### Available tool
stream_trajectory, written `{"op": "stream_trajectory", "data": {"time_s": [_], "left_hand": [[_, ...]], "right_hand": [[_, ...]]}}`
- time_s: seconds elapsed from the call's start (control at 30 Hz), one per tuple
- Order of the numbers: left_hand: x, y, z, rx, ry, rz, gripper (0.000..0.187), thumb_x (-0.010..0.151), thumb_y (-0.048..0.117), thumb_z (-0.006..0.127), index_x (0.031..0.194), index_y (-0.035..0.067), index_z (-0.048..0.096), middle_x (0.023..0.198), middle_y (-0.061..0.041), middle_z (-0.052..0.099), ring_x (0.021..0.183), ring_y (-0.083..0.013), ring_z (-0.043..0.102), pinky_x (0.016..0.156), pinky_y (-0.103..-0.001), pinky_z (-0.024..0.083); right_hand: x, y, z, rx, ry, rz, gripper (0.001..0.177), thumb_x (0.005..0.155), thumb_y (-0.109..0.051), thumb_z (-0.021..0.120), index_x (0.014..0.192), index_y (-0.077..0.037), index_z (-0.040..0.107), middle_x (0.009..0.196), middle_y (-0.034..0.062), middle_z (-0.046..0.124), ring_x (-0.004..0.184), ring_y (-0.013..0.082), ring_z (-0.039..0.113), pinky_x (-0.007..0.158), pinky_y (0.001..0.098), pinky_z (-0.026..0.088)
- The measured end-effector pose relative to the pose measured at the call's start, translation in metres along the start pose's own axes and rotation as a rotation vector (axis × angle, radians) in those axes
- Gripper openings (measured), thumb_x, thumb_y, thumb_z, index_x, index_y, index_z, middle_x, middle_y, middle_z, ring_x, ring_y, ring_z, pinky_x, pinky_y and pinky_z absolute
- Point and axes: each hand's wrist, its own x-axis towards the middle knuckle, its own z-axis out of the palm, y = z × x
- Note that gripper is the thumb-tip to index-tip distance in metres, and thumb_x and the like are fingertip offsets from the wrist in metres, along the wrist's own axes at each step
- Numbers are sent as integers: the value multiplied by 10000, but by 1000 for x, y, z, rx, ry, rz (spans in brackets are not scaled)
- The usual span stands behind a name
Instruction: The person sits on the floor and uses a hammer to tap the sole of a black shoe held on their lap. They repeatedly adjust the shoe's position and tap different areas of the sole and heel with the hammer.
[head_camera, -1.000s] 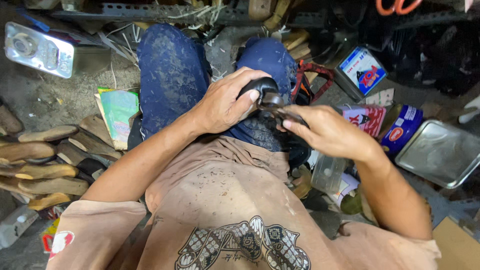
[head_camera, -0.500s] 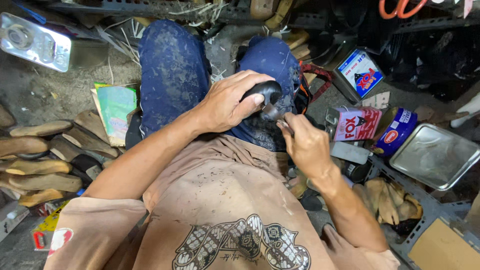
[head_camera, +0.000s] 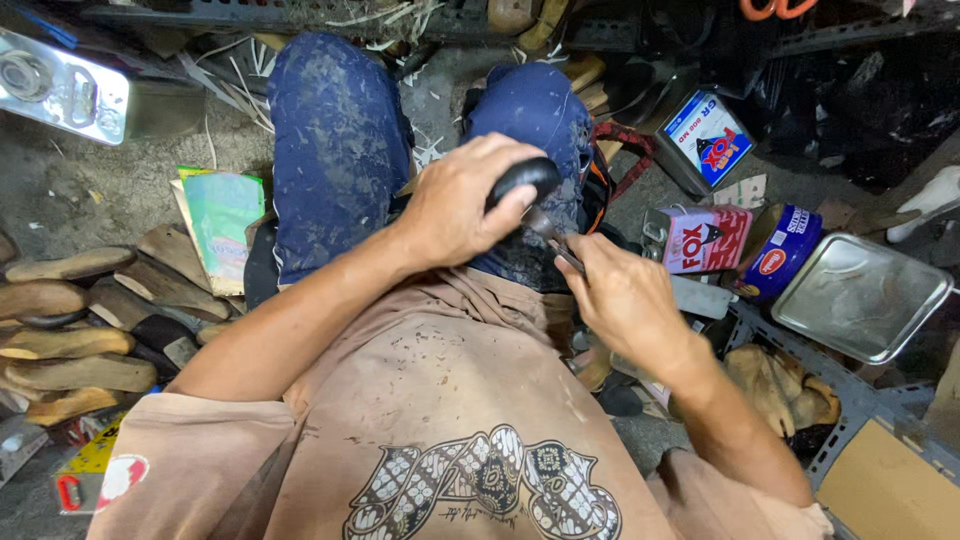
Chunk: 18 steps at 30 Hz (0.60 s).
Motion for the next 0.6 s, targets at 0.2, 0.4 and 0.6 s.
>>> {"op": "stream_trajectory", "data": {"time_s": [0.2, 0.4, 0.6], "left_hand": [[9, -5, -23, -181, 18, -21, 383, 1042, 354, 485, 1348, 141, 569, 1096, -139, 634, 990, -405, 643, 793, -487, 519], [12, -2, -30, -263, -16, -34, 356, 1046, 291, 489, 1349, 119, 562, 1062, -169, 615, 981, -433, 640, 818, -498, 517], [12, 0, -31, -310, -36, -40, 355, 1056, 280, 474, 1345, 95, 564, 1043, -174, 605, 959, -406, 637, 838, -484, 513]], "right_hand": [[26, 11, -21, 521, -443, -63, 333, 1016, -166, 475, 1240, 20, 638, 1147, 299, 720, 1062, 540, 657, 873, 622, 521], [54, 25, -24, 761, -458, -98, 300, 1037, -182, 506, 1121, 26, 706, 969, 279, 758, 919, 442, 746, 871, 548, 550], [59, 32, -27, 787, -459, -167, 254, 1022, -207, 547, 979, -14, 707, 826, 198, 765, 795, 313, 735, 797, 487, 558]]}}
